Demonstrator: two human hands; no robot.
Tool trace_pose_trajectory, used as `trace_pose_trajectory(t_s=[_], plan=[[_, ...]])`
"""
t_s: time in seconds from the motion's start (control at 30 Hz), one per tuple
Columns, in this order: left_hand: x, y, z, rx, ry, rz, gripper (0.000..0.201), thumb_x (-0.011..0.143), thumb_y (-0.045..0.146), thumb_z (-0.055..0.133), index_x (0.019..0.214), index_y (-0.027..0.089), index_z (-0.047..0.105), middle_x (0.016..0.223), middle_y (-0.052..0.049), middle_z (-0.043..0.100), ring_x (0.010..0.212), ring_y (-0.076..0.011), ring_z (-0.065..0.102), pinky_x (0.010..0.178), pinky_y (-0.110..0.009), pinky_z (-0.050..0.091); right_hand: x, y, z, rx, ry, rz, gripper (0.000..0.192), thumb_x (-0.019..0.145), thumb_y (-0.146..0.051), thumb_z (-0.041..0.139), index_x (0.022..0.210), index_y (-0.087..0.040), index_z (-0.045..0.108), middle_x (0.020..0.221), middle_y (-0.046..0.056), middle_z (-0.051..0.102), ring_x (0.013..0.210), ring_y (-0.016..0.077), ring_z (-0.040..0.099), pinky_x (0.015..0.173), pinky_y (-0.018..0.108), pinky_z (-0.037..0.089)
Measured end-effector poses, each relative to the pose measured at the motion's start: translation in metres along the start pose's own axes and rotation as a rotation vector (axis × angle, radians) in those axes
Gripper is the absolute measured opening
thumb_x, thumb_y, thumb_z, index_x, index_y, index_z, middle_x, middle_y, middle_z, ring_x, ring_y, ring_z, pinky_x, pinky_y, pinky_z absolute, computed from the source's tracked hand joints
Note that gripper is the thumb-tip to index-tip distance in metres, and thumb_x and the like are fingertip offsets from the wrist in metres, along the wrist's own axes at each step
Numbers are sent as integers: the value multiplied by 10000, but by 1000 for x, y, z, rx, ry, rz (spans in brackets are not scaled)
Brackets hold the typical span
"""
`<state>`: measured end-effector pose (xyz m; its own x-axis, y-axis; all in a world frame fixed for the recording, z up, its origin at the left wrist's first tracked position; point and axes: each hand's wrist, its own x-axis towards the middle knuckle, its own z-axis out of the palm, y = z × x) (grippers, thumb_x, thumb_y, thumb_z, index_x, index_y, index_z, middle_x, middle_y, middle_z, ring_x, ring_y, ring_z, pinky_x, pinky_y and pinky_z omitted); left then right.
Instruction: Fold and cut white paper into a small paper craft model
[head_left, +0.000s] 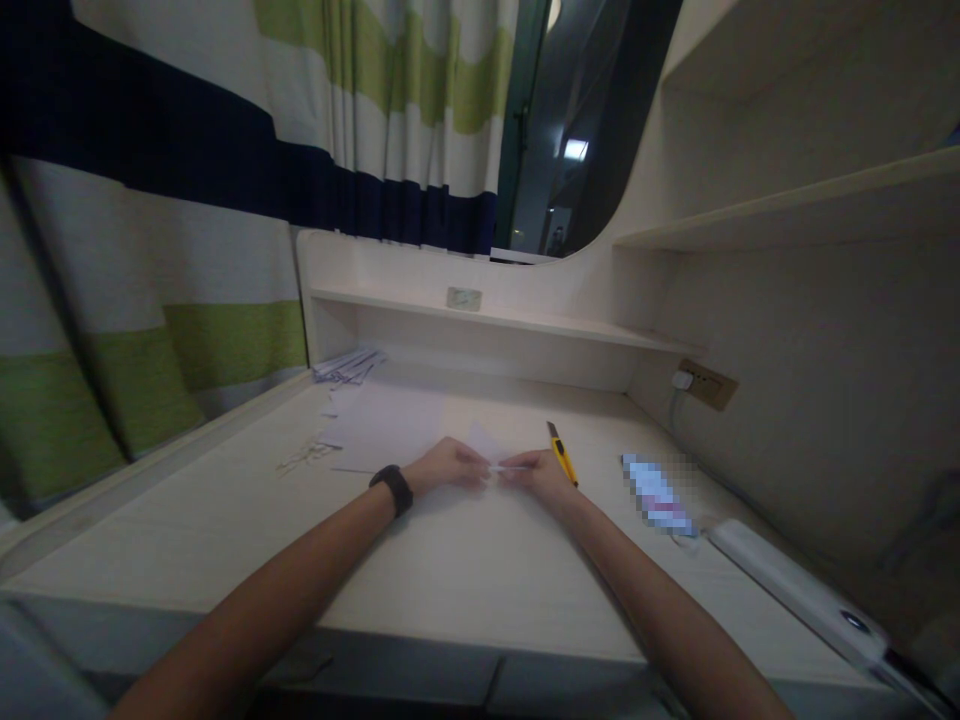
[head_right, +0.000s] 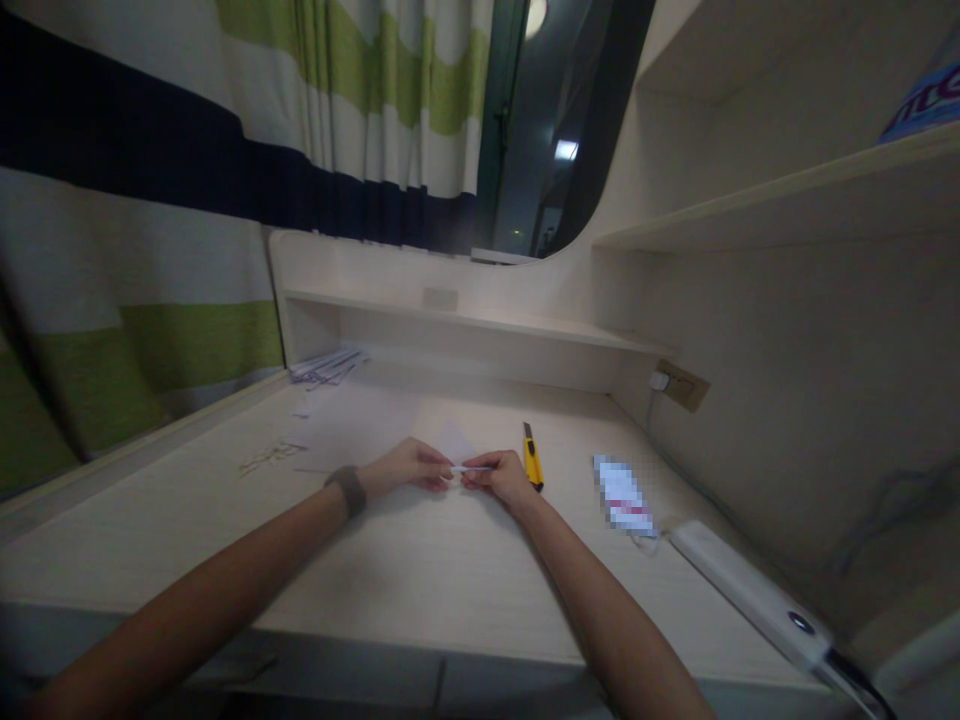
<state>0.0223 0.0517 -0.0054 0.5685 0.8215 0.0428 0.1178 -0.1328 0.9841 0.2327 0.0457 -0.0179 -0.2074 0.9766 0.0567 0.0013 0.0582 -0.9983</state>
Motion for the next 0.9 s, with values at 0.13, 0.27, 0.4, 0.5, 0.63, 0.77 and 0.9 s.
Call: trace_pose_trajectory(t_s=[0.13,0.27,0.4,0.5,0.63,0.77,0.9], plan=[[0,2,1,31,29,-11,474,609,433,759,895,59,709,795,-149,698,659,-191,650,671,-318,509,-2,-3,3,-65,30,-12,324,427,-245,825,714,-128,729,611,59,689,552,164,612,602,303,490],[2,-2,-2,67,22,14,483,633,446,737,900,45,702,723,-145,694,627,-192,648,638,-316,509,-5,-6,4,-128,34,-45,307,457,-249,815,727,-131,729,636,59,694,569,167,614,597,291,483],[5,-7,-5,99,48,64,465,639,416,735,920,48,699,711,-139,696,624,-187,647,623,-296,505,-4,-4,3,-159,23,-80,367,467,-279,817,791,-131,731,682,66,700,601,173,620,607,293,485],[5,-8,-6,114,43,77,458,635,396,735,936,52,699,723,-132,699,619,-183,643,614,-289,501,-2,1,2,-114,-24,-80,396,506,-339,803,825,-117,730,717,81,702,621,172,628,629,302,499],[6,-6,-5,213,48,120,421,626,355,731,924,58,707,750,-121,704,607,-171,625,587,-267,473,0,4,3,-77,-74,-67,396,564,-413,765,786,-87,733,678,95,691,567,153,613,602,304,508],[5,-3,-2,300,117,155,364,621,347,727,855,69,720,700,-98,698,605,-168,614,572,-253,453,0,2,5,-133,-40,-95,362,562,-399,764,757,-96,737,643,85,687,550,148,596,577,290,498],[3,1,3,256,135,96,392,688,441,661,777,62,709,645,-99,683,572,-160,617,558,-250,468,-2,-1,4,-181,-21,-121,334,589,-390,747,770,-109,738,666,82,696,583,158,608,591,285,494]])
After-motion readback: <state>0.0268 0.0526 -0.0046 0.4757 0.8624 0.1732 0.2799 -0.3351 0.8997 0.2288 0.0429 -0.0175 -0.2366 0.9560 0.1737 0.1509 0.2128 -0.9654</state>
